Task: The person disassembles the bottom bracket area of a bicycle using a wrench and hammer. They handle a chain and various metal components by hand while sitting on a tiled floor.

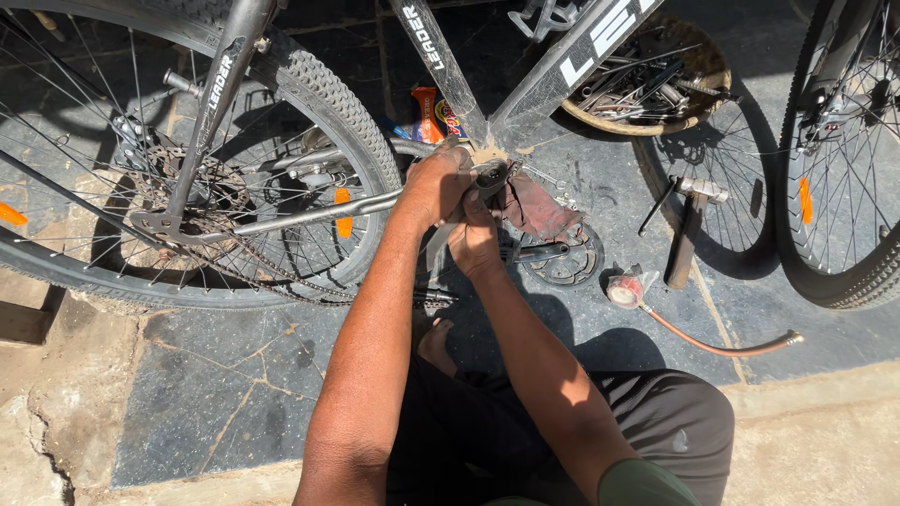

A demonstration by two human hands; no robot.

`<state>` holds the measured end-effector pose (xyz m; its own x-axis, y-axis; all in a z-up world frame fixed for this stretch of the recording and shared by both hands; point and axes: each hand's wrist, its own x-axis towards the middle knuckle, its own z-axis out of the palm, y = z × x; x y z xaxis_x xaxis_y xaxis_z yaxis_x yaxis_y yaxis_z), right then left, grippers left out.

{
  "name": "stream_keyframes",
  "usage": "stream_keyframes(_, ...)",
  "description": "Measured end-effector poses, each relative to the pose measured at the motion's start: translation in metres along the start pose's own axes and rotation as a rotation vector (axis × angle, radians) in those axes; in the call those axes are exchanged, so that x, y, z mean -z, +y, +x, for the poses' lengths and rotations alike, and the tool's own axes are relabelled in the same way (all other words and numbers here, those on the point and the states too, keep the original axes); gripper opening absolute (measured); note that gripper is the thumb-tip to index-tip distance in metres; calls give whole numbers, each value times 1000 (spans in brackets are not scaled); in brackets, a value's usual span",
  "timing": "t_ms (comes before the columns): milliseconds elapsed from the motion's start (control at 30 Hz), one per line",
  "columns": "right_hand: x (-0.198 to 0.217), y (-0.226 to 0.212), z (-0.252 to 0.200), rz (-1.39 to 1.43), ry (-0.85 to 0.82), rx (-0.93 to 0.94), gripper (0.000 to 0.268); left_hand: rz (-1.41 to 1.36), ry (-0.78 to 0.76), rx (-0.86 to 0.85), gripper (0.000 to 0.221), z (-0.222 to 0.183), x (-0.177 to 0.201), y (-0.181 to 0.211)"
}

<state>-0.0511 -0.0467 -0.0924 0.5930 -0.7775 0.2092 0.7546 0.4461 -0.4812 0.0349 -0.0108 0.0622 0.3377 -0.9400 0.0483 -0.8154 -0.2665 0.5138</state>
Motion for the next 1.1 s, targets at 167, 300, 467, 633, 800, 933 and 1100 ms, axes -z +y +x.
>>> stream_keyframes(167,2,-7,2,-42,1,-17,50,-14,1,-5,28,-1,0,1)
stream_keyframes(300,-3,-7,-1,-39,49,-38,47,-38,-66,60,26,-4,5,4)
stream_keyframes(467,-3,-8,-2,-101,2,-3,42,-18,64,-77,25,2,-2,-5)
stream_keyframes(633,7,-7,0,-119,0,-23,39,1,-44,14,30,1,-2,-1)
stream_keyframes(800,9,-11,-3,-274,-12,-10,38,-12,11,-43,30,5,-8,-8)
stream_keyframes(933,38,-29,4,-532,-60,15,33,57,20,-43,27,3,-11,-7)
stream_keyframes(1100,19,-135,18,-1379,-246,-163,36,14,-39,27,36,-5,5,5)
